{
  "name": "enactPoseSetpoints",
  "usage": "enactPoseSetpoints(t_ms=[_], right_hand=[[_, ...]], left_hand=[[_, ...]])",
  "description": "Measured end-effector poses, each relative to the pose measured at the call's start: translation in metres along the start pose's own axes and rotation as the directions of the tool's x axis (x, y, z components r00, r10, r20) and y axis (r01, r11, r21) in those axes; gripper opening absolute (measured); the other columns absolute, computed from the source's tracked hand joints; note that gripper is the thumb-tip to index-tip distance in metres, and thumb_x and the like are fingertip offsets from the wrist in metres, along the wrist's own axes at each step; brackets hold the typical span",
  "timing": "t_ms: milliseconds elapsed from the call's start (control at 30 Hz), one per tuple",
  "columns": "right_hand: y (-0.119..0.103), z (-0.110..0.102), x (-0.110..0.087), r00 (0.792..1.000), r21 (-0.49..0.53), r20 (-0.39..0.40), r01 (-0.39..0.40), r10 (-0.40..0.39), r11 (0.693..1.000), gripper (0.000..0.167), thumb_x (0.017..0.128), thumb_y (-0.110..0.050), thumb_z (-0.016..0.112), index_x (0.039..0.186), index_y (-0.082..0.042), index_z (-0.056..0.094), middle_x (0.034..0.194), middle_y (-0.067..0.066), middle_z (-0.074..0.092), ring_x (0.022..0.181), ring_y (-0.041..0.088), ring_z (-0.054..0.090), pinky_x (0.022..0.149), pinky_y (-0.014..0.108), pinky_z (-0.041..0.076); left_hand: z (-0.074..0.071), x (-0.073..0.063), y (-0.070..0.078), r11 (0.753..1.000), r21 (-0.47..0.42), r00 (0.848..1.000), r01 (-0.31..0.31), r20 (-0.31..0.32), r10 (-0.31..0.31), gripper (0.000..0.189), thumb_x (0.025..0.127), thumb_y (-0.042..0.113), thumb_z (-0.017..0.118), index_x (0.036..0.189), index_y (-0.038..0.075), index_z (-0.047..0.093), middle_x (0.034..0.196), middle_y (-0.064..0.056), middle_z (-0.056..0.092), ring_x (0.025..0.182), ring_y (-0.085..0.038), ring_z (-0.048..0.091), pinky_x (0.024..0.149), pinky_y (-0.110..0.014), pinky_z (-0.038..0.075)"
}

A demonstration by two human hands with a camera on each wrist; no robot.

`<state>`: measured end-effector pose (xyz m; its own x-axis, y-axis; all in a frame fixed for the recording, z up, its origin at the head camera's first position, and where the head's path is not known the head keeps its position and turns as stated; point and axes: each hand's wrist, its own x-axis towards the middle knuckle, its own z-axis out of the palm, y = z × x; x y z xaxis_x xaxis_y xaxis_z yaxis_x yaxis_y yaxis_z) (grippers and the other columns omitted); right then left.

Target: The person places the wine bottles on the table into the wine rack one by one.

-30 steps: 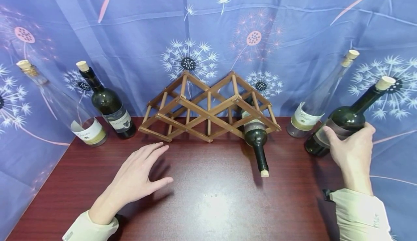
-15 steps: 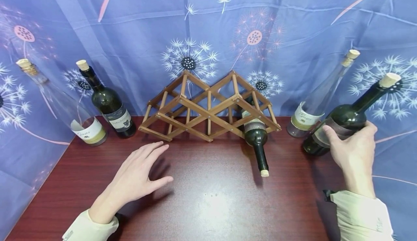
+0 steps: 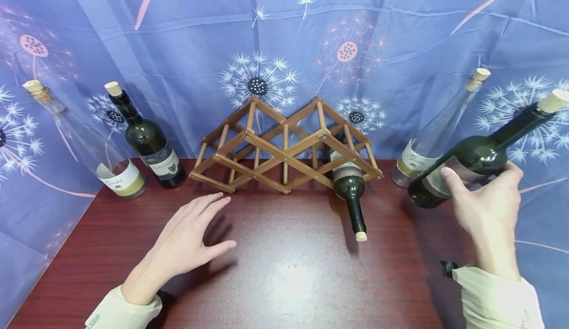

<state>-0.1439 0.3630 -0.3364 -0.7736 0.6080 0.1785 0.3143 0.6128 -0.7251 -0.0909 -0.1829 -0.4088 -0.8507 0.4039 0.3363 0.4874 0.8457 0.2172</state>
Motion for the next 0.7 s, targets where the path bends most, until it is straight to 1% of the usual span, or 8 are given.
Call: enactPoseSetpoints(t_ms=[100,233,333,400,433,533,600,700], right_hand=[[-0.006,-0.002,-0.006,1.000,0.005,-0.019,0.000,0.000,1.000,0.092,0.090,-0.046,0.080,0.162,-0.024,0.028,0.143,0.000,0.048,0.129,0.023,0.054,0.094,0.019,0.038],[-0.012,-0.006,-0.014,1.000,0.028,-0.030,0.000,0.001,1.000,0.091,0.089,-0.046,0.081,0.162,-0.029,0.029,0.145,-0.002,0.048,0.136,0.020,0.053,0.101,0.020,0.036],[-0.016,-0.008,-0.018,0.999,0.050,-0.038,0.009,-0.007,0.999,0.089,0.089,-0.045,0.081,0.160,-0.032,0.030,0.144,-0.005,0.048,0.136,0.015,0.053,0.098,0.018,0.036],[-0.019,-0.010,-0.022,0.998,0.080,-0.055,0.043,-0.038,0.996,0.086,0.090,-0.042,0.082,0.159,-0.032,0.032,0.137,-0.014,0.049,0.131,0.010,0.055,0.095,0.016,0.038],[-0.021,-0.010,-0.024,0.995,0.108,-0.069,0.080,-0.073,0.991,0.084,0.090,-0.038,0.082,0.158,-0.029,0.034,0.135,-0.015,0.051,0.128,0.009,0.057,0.094,0.015,0.039],[-0.027,-0.011,-0.030,0.978,0.216,-0.111,0.198,-0.177,0.956,0.076,0.089,-0.023,0.084,0.153,-0.023,0.044,0.120,-0.022,0.054,0.109,-0.002,0.059,0.087,0.011,0.043],[-0.031,-0.012,-0.034,0.963,0.281,-0.132,0.265,-0.237,0.922,0.070,0.088,-0.013,0.084,0.149,-0.018,0.050,0.116,-0.020,0.058,0.098,-0.005,0.059,0.085,0.010,0.046],[-0.036,-0.014,-0.037,0.955,0.335,-0.135,0.294,-0.263,0.895,0.068,0.086,-0.006,0.084,0.147,-0.016,0.054,0.113,-0.014,0.064,0.090,-0.003,0.063,0.081,0.007,0.048]], left_hand=[[0.000,0.000,0.000,1.000,-0.001,1.000,-0.001,-0.003,0.001,0.094,0.083,0.070,0.078,0.156,0.017,0.053,0.155,-0.010,0.053,0.141,-0.033,0.051,0.111,-0.058,0.043],[0.000,0.000,0.000,1.000,0.002,1.000,-0.001,-0.003,0.001,0.094,0.083,0.070,0.078,0.156,0.017,0.052,0.155,-0.010,0.053,0.141,-0.033,0.051,0.112,-0.058,0.043],[0.000,0.001,0.000,1.000,0.002,1.000,0.001,-0.001,-0.001,0.094,0.083,0.070,0.078,0.156,0.017,0.052,0.156,-0.009,0.053,0.141,-0.033,0.051,0.112,-0.058,0.043],[-0.001,0.001,0.001,1.000,0.001,1.000,0.003,0.002,-0.003,0.094,0.084,0.071,0.078,0.157,0.018,0.052,0.156,-0.009,0.053,0.141,-0.033,0.050,0.112,-0.058,0.043],[-0.001,0.001,0.001,1.000,0.000,1.000,0.004,0.003,-0.004,0.094,0.084,0.071,0.078,0.157,0.018,0.052,0.156,-0.009,0.053,0.141,-0.033,0.050,0.112,-0.058,0.043],[-0.001,0.001,0.001,1.000,0.000,1.000,0.008,0.005,-0.008,0.094,0.084,0.071,0.077,0.157,0.018,0.052,0.156,-0.008,0.052,0.141,-0.032,0.050,0.112,-0.058,0.043],[-0.001,0.001,0.001,1.000,0.000,1.000,0.007,0.003,-0.007,0.094,0.084,0.071,0.077,0.157,0.017,0.052,0.156,-0.008,0.052,0.141,-0.032,0.050,0.112,-0.058,0.043],[-0.002,0.001,0.001,1.000,0.001,1.000,0.005,0.001,-0.005,0.094,0.084,0.071,0.078,0.157,0.018,0.052,0.156,-0.008,0.052,0.141,-0.032,0.050,0.112,-0.058,0.043]])
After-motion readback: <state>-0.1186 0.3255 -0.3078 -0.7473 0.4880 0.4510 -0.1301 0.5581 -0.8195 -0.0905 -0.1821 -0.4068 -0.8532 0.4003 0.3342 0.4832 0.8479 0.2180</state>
